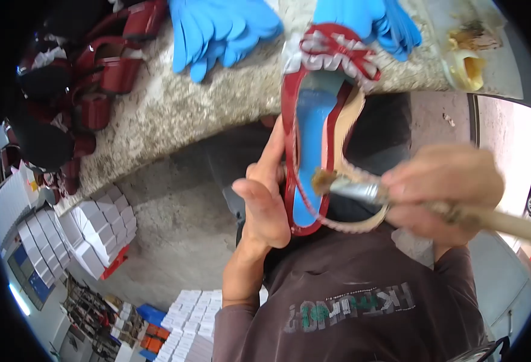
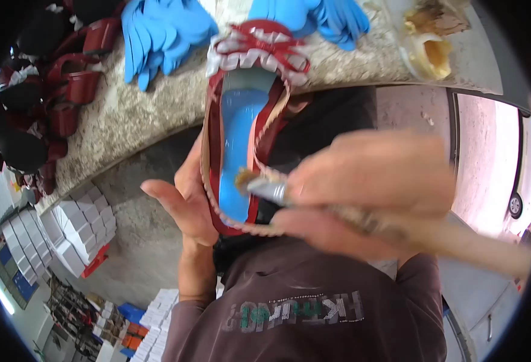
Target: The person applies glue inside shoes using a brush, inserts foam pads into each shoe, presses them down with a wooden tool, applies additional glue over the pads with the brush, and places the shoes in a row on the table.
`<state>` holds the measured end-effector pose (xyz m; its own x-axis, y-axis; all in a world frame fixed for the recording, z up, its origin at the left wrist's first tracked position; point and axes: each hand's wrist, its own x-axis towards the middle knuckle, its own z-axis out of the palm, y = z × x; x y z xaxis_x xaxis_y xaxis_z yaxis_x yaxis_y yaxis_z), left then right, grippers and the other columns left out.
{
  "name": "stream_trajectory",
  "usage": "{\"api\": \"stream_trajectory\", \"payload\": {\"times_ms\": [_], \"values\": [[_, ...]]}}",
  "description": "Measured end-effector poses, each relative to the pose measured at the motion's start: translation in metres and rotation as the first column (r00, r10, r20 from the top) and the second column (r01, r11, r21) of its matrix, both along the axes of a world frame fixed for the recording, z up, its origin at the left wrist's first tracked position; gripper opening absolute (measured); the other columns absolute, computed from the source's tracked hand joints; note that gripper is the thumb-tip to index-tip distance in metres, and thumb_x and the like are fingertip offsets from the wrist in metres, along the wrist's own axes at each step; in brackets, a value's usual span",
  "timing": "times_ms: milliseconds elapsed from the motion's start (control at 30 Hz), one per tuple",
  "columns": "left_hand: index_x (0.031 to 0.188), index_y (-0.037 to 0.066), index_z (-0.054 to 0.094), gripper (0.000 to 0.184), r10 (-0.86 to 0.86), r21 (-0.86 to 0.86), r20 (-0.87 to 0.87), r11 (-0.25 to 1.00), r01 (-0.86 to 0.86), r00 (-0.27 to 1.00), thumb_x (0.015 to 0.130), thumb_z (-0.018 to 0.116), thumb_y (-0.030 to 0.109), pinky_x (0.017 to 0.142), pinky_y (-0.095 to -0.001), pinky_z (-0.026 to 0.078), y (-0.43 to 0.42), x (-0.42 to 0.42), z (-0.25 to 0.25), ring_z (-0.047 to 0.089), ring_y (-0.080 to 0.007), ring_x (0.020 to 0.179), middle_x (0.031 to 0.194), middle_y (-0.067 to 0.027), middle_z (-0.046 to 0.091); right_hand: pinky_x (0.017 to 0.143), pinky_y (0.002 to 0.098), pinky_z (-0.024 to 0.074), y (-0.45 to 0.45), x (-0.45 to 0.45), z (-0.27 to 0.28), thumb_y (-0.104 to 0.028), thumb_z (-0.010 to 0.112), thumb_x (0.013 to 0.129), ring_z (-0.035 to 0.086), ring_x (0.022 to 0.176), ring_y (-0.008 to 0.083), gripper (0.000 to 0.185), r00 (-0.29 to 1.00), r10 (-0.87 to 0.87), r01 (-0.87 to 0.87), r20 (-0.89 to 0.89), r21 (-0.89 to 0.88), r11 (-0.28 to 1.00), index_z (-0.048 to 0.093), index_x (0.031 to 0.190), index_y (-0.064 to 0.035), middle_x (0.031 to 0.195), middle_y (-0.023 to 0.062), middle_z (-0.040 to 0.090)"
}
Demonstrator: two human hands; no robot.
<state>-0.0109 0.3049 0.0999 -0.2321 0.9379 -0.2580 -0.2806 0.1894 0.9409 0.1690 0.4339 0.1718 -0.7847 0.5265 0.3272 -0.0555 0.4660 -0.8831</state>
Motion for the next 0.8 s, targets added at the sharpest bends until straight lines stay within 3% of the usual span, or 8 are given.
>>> {"api": "stream_trajectory", "payload": {"times_ms": [133, 267, 400, 433, 567, 633, 700, 800], "values": [[0.151, -0.008, 0.02, 0.126, -0.03, -0.007, -0.067, 1.0, 0.03, 0.997, 0.074, 0.003, 0.091, 0.081, -0.0251, 0.049, 0.0, 0.001, 0.003, 0.062, -0.0162, 0.099, 0.128, -0.0154, 0.06, 0.048, 0.0275, 0.0525, -0.028, 0.0, 0.011, -0.003, 0.073, 0.072, 0.065, 0.051, 0.0213, 0.013, 0.99, -0.141, 0.133, 0.029, 0.189, 0.973, 0.066, 0.082, -0.0008, 0.073, 0.015, 0.07], [0.152, -0.006, 0.02, 0.125, 0.017, 0.002, -0.147, 1.0, -0.017, 0.989, 0.074, 0.004, 0.091, 0.076, -0.0247, 0.049, 0.001, 0.011, 0.005, 0.062, -0.0137, 0.092, 0.122, -0.0151, 0.064, 0.05, 0.0298, 0.0537, -0.046, 0.001, 0.01, -0.005, 0.069, 0.075, 0.066, 0.053, 0.0217, 0.008, 0.963, -0.265, 0.27, -0.05, 0.168, 0.948, 0.065, 0.08, -0.0003, 0.075, 0.0156, 0.07], [0.152, -0.005, 0.019, 0.121, -0.063, 0.005, -0.233, 0.998, 0.066, 0.97, 0.078, 0.006, 0.089, 0.072, -0.0283, 0.052, -0.007, 0.014, -0.001, 0.066, -0.0172, 0.087, 0.114, -0.0153, 0.068, 0.046, 0.0278, 0.0517, -0.051, -0.018, -0.008, 0.0, 0.072, 0.072, 0.064, 0.051, 0.0221, 0.01, 0.815, -0.52, 0.579, -0.256, 0.369, 0.727, 0.065, 0.079, 0.0041, 0.07, 0.0141, 0.067], [0.152, -0.006, 0.018, 0.119, -0.043, 0.001, -0.289, 0.999, 0.045, 0.956, 0.079, 0.008, 0.088, 0.071, -0.0289, 0.052, -0.005, 0.019, 0.004, 0.067, -0.0186, 0.085, 0.113, -0.0162, 0.068, 0.053, 0.0306, 0.0536, -0.047, -0.021, -0.006, 0.005, 0.063, 0.079, 0.067, 0.059, 0.0261, 0.003, 0.837, -0.542, 0.527, -0.078, 0.382, 0.759, 0.061, 0.077, 0.0024, 0.072, 0.0151, 0.066], [0.152, -0.006, 0.017, 0.116, 0.015, 0.098, -0.448, 0.995, 0.032, 0.894, 0.082, 0.013, 0.086, 0.067, -0.0311, 0.053, -0.007, 0.024, -0.011, 0.069, -0.0234, 0.081, 0.106, -0.0183, 0.069, 0.049, 0.0309, 0.0467, -0.032, -0.041, -0.042, 0.002, 0.06, 0.088, 0.06, 0.053, 0.0233, 0.018, 0.768, -0.635, 0.62, -0.081, 0.342, 0.706, 0.055, 0.07, 0.0015, 0.066, 0.012, 0.061], [0.152, -0.006, 0.018, 0.117, 0.004, 0.082, -0.407, 0.996, 0.032, 0.913, 0.081, 0.014, 0.087, 0.066, -0.0303, 0.053, -0.006, 0.021, -0.009, 0.069, -0.0233, 0.08, 0.103, -0.0175, 0.069, 0.044, 0.0298, 0.0418, -0.035, -0.036, -0.037, -0.001, 0.058, 0.091, 0.054, 0.047, 0.0175, 0.024, 0.737, -0.675, 0.65, -0.018, 0.294, 0.701, 0.054, 0.068, 0.0008, 0.064, 0.0105, 0.059], [0.151, -0.007, 0.019, 0.119, -0.026, 0.067, -0.358, 0.996, 0.054, 0.934, 0.08, 0.014, 0.088, 0.064, -0.0291, 0.052, -0.006, 0.017, -0.008, 0.069, -0.0219, 0.077, 0.099, -0.0164, 0.07, 0.041, 0.0252, 0.0367, -0.042, -0.026, -0.025, -0.003, 0.057, 0.093, 0.05, 0.044, 0.0099, 0.026, 0.765, -0.635, 0.643, 0.107, -0.09, 0.761, 0.055, 0.067, 0.0003, 0.063, 0.0086, 0.059], [0.151, -0.007, 0.019, 0.12, -0.052, 0.074, -0.316, 0.994, 0.08, 0.947, 0.08, 0.013, 0.089, 0.061, -0.0264, 0.05, -0.008, 0.01, -0.012, 0.067, -0.0177, 0.073, 0.095, -0.0141, 0.071, 0.042, 0.0239, 0.0359, -0.051, -0.005, 0.004, -0.002, 0.058, 0.092, 0.051, 0.046, 0.0092, 0.018, 0.797, -0.595, 0.593, 0.106, -0.329, 0.735, 0.06, 0.075, 0.0024, 0.062, 0.007, 0.058]]}}
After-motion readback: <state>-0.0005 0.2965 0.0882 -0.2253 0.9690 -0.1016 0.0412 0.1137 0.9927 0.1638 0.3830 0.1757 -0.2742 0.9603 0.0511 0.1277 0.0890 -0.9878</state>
